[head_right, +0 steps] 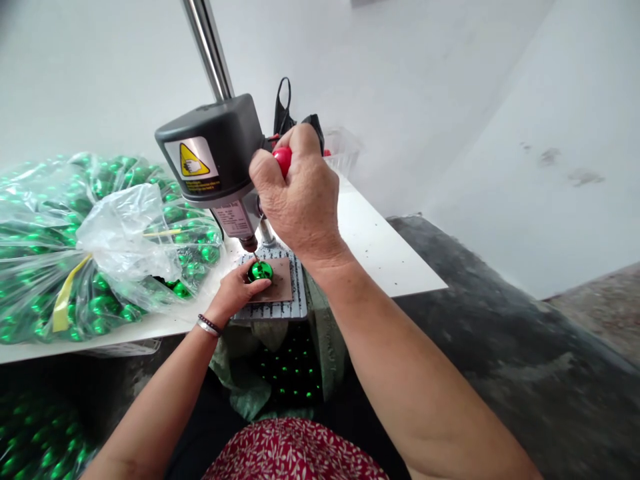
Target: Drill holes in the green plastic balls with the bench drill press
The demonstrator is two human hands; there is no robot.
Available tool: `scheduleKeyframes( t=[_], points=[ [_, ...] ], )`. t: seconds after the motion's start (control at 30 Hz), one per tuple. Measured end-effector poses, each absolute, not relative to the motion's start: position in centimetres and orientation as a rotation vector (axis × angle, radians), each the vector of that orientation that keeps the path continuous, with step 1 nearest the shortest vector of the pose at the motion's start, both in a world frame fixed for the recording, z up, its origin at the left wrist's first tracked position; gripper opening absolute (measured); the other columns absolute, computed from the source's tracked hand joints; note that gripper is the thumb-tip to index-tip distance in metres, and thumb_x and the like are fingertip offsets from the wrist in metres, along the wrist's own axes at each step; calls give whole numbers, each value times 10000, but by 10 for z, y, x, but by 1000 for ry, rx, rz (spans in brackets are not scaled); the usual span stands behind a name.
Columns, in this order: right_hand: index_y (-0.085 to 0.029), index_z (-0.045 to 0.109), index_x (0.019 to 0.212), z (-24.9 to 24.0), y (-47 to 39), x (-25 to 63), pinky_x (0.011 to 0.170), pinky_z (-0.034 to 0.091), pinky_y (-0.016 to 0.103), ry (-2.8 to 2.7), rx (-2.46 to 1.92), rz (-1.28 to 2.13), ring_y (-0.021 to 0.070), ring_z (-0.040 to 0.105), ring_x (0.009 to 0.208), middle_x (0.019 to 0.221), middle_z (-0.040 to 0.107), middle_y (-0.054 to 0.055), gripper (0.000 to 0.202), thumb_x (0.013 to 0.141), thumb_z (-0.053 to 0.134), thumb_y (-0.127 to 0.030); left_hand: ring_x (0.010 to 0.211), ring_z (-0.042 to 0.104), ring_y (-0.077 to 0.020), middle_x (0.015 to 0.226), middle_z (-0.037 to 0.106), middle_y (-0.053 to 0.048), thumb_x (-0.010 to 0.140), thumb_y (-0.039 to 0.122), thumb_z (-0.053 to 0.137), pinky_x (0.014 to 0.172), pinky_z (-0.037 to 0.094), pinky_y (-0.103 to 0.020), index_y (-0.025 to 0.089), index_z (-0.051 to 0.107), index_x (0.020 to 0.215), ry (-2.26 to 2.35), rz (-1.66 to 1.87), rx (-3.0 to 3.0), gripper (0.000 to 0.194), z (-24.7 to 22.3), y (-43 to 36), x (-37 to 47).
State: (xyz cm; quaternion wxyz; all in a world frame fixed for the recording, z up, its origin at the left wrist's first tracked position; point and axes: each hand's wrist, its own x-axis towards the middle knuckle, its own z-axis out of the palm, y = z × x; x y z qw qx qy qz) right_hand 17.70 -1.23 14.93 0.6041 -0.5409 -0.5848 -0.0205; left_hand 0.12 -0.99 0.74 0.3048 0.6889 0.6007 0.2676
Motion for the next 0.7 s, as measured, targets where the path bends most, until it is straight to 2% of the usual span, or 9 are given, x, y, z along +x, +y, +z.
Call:
scheduleKeyframes(
  t=[0.23, 0.43, 0.53, 0.63, 0.7],
  points=[
    [-230, 470, 846, 151, -15, 182, 742, 520, 263, -1379, -1252, -34, 87, 543, 725, 742, 539, -27, 248, 922, 516, -462, 987, 671, -243, 1016, 757, -39, 705, 365, 811, 913, 506, -350, 250, 678, 1253, 1585, 731, 1815, 576, 2, -7, 7],
    [-207, 553, 811, 162, -18, 183, 887, 504, 323, -1400, -1219, -12, 114, 547, 827, 848, 611, 6, 131, 867, 576, -324, 992, 675, -246, 1079, 753, -52, 742, 396, 783, 915, 505, -349, 237, 646, 1299, 1634, 695, 1824, 595, -1, -11, 8],
    [-184, 547, 729, 173, -16, 186, 814, 476, 311, -1429, -1238, 26, 96, 484, 714, 732, 558, -1, 251, 866, 591, -389, 989, 675, -247, 1072, 752, -48, 754, 410, 771, 910, 507, -346, 249, 644, 1296, 1661, 656, 1839, 579, -1, -12, 9],
    [-175, 521, 643, 184, -14, 188, 667, 401, 274, -1463, -1268, 172, 76, 413, 597, 594, 454, -14, 441, 928, 479, -509, 1018, 671, -251, 1095, 747, -47, 761, 410, 768, 927, 505, -349, 257, 659, 1258, 1668, 655, 1858, 531, -2, -13, 11],
    [-173, 515, 623, 188, -12, 188, 603, 341, 256, -1442, -1283, 271, 72, 400, 569, 562, 419, -17, 469, 941, 452, -512, 1079, 660, -259, 1164, 732, -57, 764, 400, 768, 975, 490, -363, 251, 664, 1236, 1666, 672, 1883, 506, -4, -13, 11]
  ],
)
